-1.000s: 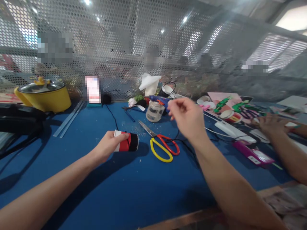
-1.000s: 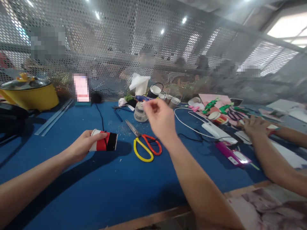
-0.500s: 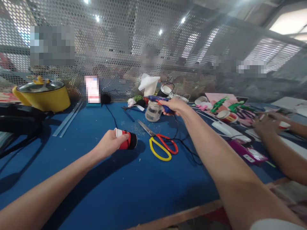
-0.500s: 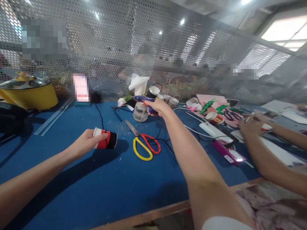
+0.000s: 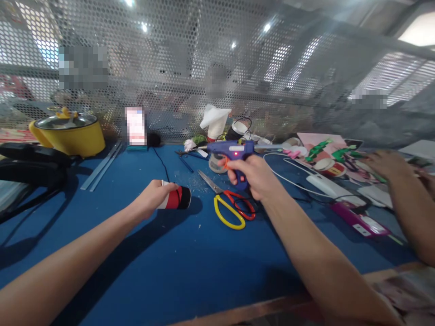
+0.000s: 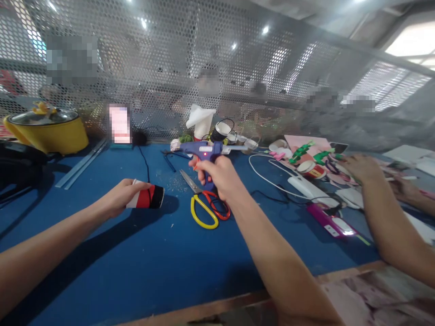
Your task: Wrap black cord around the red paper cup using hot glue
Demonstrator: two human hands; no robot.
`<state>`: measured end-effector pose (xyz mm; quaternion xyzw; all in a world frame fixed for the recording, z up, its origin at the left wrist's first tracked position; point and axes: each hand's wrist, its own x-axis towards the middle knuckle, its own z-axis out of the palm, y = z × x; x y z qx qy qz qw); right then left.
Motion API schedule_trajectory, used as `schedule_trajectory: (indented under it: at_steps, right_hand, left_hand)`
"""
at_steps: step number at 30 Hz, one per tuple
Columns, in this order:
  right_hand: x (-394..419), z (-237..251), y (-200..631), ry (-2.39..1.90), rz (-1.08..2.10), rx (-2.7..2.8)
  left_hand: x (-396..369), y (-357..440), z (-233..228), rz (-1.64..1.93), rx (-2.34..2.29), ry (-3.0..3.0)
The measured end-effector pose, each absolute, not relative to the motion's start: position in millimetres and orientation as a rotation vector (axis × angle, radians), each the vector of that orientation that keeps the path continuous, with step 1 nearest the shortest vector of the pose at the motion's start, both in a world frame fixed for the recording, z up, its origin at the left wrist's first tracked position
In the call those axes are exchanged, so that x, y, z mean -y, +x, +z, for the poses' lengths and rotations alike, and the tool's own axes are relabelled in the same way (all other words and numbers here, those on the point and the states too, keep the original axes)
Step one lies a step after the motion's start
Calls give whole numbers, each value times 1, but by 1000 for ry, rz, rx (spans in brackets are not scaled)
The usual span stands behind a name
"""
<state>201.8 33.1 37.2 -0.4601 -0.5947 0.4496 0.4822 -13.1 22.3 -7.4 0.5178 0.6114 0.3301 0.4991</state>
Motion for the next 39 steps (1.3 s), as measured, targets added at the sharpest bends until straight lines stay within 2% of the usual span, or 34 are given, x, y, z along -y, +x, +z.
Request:
schedule_trajectory:
  at_steps: [3, 10, 15, 33, 39]
  right_hand:
    - [-9, 25, 197, -1226, 1142, 1592]
    - [14, 19, 184, -1456, 1007, 1908]
    - [17, 17, 178, -1421, 765, 2042]
    - [23, 5, 181, -1352, 312, 2318]
    - [25, 12, 179, -1362, 296, 2371]
  left_hand:
    - [-24, -16, -12, 798, -1513, 1226]
    - [-25, -16, -14, 789, -1471, 1180]
    - [-26, -15, -12, 777, -1475, 1140]
    - [-27, -15, -13, 788, -1465, 1102]
    - [-26, -13, -11, 793, -1484, 1081]
